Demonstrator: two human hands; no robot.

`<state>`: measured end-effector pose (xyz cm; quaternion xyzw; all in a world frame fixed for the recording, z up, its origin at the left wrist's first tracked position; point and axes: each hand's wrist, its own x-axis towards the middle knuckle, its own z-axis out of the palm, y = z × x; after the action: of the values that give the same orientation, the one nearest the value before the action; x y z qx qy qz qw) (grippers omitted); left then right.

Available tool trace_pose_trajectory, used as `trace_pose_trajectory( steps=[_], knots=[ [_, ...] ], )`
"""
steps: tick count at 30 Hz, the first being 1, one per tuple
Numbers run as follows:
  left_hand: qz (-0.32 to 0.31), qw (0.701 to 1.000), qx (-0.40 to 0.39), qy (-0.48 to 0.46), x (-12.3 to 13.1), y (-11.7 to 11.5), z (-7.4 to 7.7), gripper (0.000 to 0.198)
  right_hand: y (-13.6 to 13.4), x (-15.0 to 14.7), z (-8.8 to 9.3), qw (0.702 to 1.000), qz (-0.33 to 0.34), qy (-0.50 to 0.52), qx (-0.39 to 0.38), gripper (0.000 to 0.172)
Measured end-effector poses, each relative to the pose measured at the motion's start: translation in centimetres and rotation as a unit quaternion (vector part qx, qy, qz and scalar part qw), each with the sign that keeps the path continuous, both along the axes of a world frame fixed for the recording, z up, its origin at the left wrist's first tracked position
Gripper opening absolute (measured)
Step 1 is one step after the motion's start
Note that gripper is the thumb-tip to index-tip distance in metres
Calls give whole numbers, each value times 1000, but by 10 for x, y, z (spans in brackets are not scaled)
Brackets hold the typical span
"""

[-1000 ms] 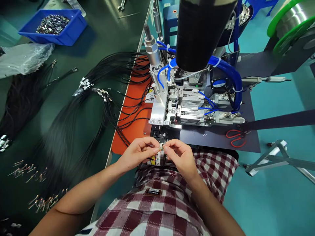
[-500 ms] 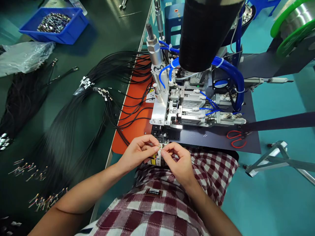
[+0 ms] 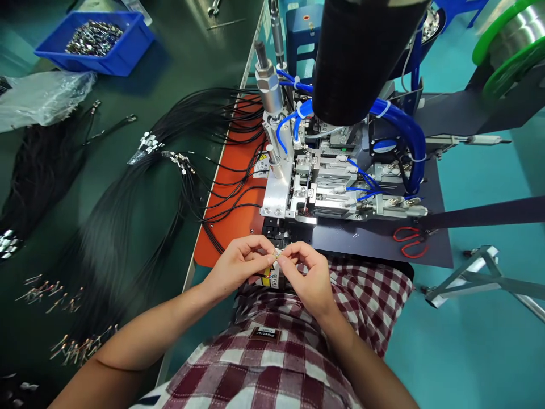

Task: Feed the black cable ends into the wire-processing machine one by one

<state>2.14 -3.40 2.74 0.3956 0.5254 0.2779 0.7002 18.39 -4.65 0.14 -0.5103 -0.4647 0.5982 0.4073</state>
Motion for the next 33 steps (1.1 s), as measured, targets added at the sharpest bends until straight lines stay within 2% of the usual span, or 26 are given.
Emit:
trace_pose_trajectory(
  steps=[10,29,33],
  knots=[
    [26,997,-33,-59,-1,0,1,22,-3,-4,-7,998,-6,43,-40,14],
    [12,999,-24,-32,-1,1,3,27,-1,-6,-5,998,-30,44,-40,14],
    [14,998,-31,-54,-1,1,4,29,-2,-6,-6,998,-33,44,-39,14]
  ],
)
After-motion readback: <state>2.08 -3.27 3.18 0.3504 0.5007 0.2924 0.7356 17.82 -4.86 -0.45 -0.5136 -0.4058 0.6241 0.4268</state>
